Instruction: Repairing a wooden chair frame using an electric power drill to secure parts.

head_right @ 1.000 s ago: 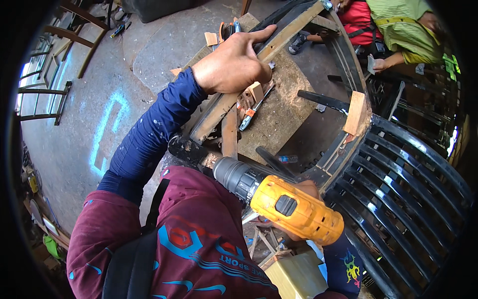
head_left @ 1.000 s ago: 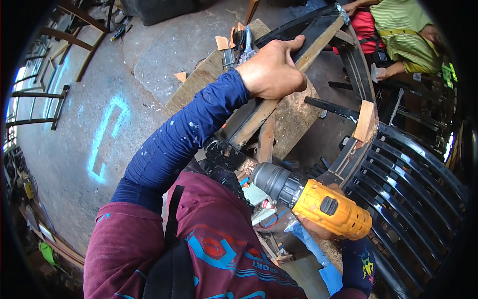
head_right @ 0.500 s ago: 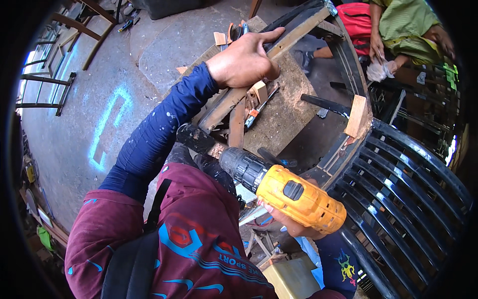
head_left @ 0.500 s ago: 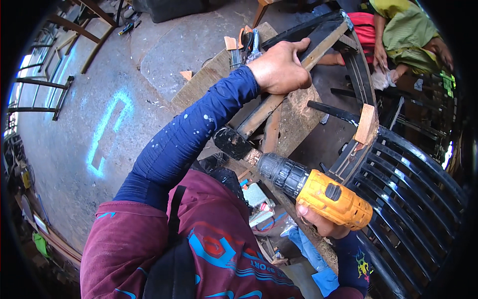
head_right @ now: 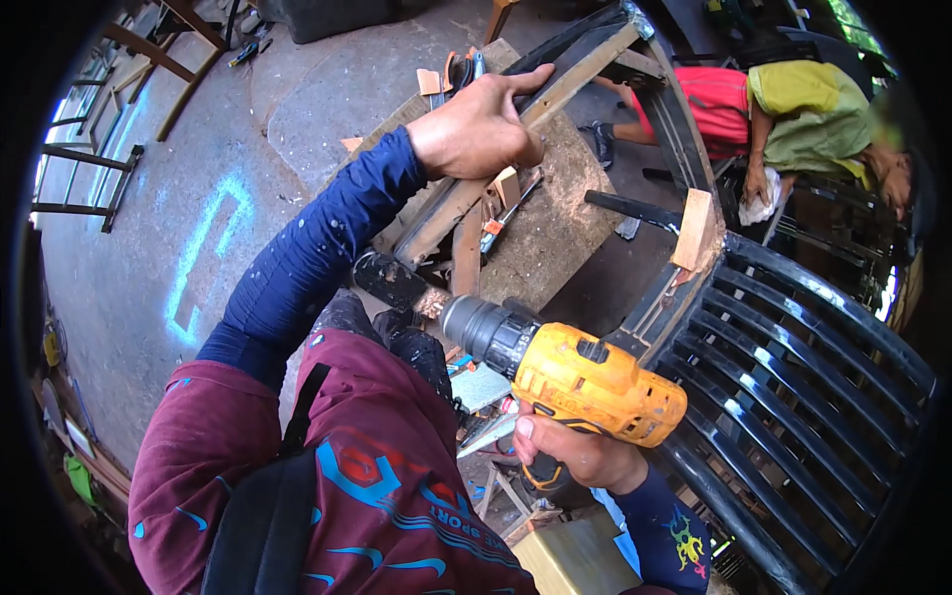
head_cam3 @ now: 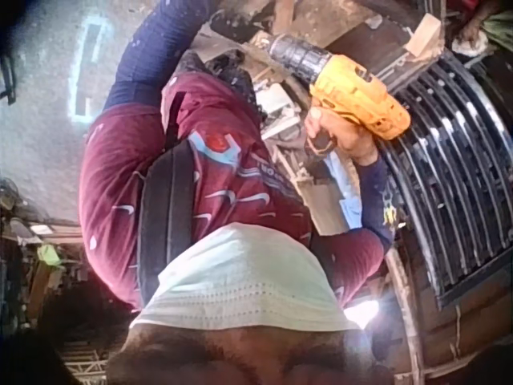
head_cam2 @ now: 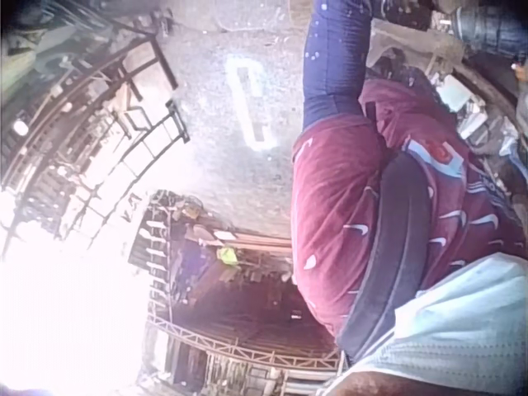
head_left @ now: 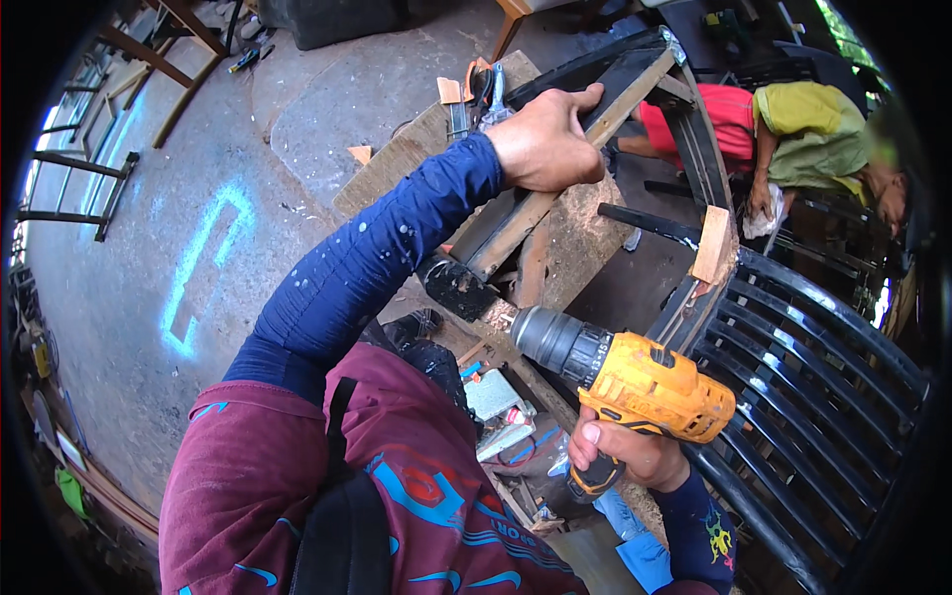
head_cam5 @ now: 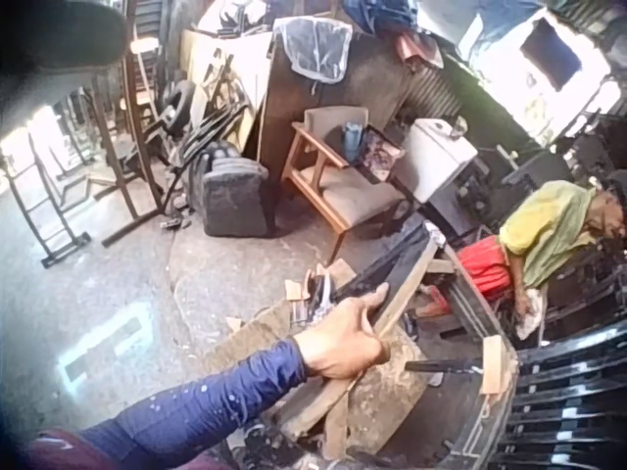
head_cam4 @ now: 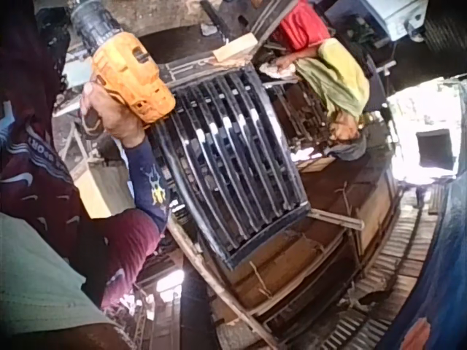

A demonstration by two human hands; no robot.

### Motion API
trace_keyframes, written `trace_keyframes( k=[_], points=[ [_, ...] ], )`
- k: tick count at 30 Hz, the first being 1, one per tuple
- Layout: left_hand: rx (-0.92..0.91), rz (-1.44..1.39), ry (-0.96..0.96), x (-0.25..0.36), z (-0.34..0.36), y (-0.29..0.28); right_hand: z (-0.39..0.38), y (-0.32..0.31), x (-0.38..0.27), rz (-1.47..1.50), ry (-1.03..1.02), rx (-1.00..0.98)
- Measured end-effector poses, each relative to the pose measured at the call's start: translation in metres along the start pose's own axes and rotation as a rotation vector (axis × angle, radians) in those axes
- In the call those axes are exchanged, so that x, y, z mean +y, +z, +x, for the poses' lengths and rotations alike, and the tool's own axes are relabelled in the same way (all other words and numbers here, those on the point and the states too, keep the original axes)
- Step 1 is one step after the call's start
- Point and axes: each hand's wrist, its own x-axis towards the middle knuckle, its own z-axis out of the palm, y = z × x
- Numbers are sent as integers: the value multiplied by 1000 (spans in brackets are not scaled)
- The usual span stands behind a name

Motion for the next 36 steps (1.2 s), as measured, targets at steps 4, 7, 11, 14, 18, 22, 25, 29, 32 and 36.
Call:
trace_keyframes(
  k=[4,7,11,14,18,22,25,29,32,36],
  points=[
    [14,12,-10,-6,-1,1,-1,2,5,32,-17,-18],
    [13,-7,17,-7,-3,1,-4,7,6,40,-20,-13],
    [25,-3,-12,-2,-9,1,-14,18,3,201,23,34],
    [31,-10,-30,3,-11,2,-18,23,1,256,17,58],
    [43,7,-7,3,-12,5,-19,19,1,213,1,72],
    [34,0,-10,0,-12,3,-22,14,2,164,-7,73],
    [38,-22,5,-3,-10,4,-25,13,2,110,-21,65],
    [41,-39,-5,-3,-8,6,-31,12,3,147,2,110],
    [51,-7,-5,-2,-10,4,-34,9,6,122,-15,102],
    [48,-28,-14,1,-12,4,-36,3,9,175,-25,109]
  ],
)
